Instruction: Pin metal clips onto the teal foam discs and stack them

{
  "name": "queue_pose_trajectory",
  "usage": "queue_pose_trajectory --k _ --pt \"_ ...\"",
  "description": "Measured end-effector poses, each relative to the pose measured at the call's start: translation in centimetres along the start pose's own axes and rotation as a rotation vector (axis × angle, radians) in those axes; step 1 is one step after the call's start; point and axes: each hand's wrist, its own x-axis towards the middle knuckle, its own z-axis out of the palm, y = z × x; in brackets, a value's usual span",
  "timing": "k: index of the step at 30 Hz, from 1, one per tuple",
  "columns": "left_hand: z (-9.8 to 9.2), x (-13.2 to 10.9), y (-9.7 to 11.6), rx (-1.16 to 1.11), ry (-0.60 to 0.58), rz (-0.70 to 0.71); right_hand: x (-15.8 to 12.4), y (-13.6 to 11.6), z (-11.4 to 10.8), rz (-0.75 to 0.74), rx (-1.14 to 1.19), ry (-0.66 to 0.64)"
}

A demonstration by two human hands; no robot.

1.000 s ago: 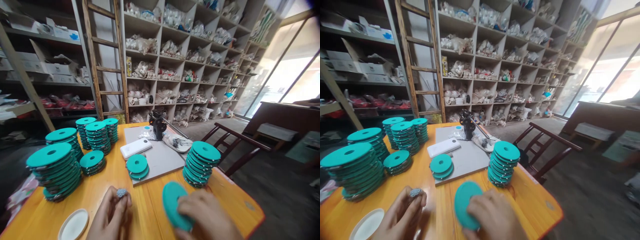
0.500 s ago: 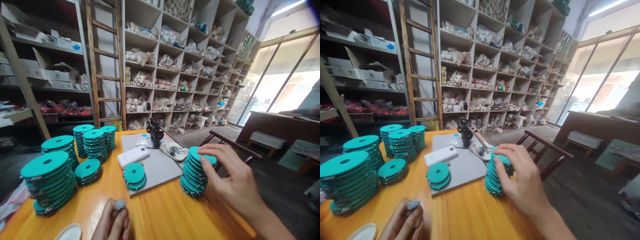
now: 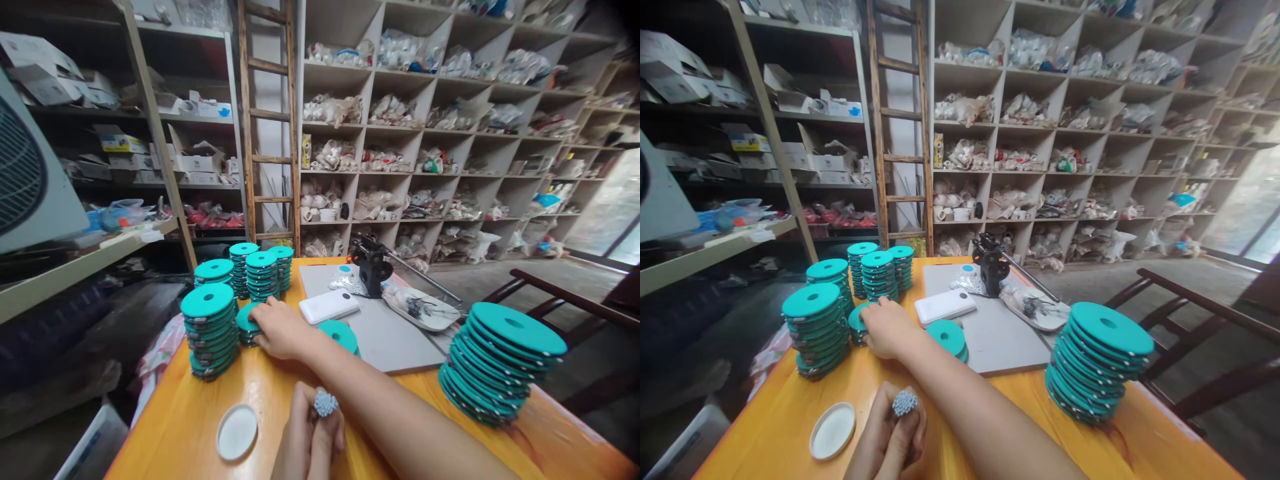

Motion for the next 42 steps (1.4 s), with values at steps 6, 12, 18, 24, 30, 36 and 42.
queue_pose_trajectory --k 6,12,18,24,30,36,42 --pt "-0.6 0.4 1.8 -0.094 0.180 0.108 -4.2 -0.1 -2.5 0.147 0.178 0.076" --pt "-1.6 1.4 2.8 0.004 0.304 0.085 -12.9 -2.7 -5.8 0.339 0.334 0.198" --pt "-1.7 0.9 0.9 0.312 -0.023 0.093 -17.5 -4.0 -4.5 0.525 0.413 0.301" --pt "-1.5 0.2 0.5 0.530 -0.197 0.236 -20.5 -4.2 -1.1 0.779 0.781 0.333" --pt "-0.8 0.0 0.7 0.558 -0.301 0.480 -22.9 -4.5 -1.4 0.789 0.834 0.290" --pt "-0.2 -0.3 1.2 0.562 -0.407 0.367 -24.2 -4.4 -2.1 0.684 0.533 0.292" --pt "0.0 -0.5 1.2 0.481 -0.411 0.250 -24.4 -4.5 -1.3 0.527 0.257 0.420"
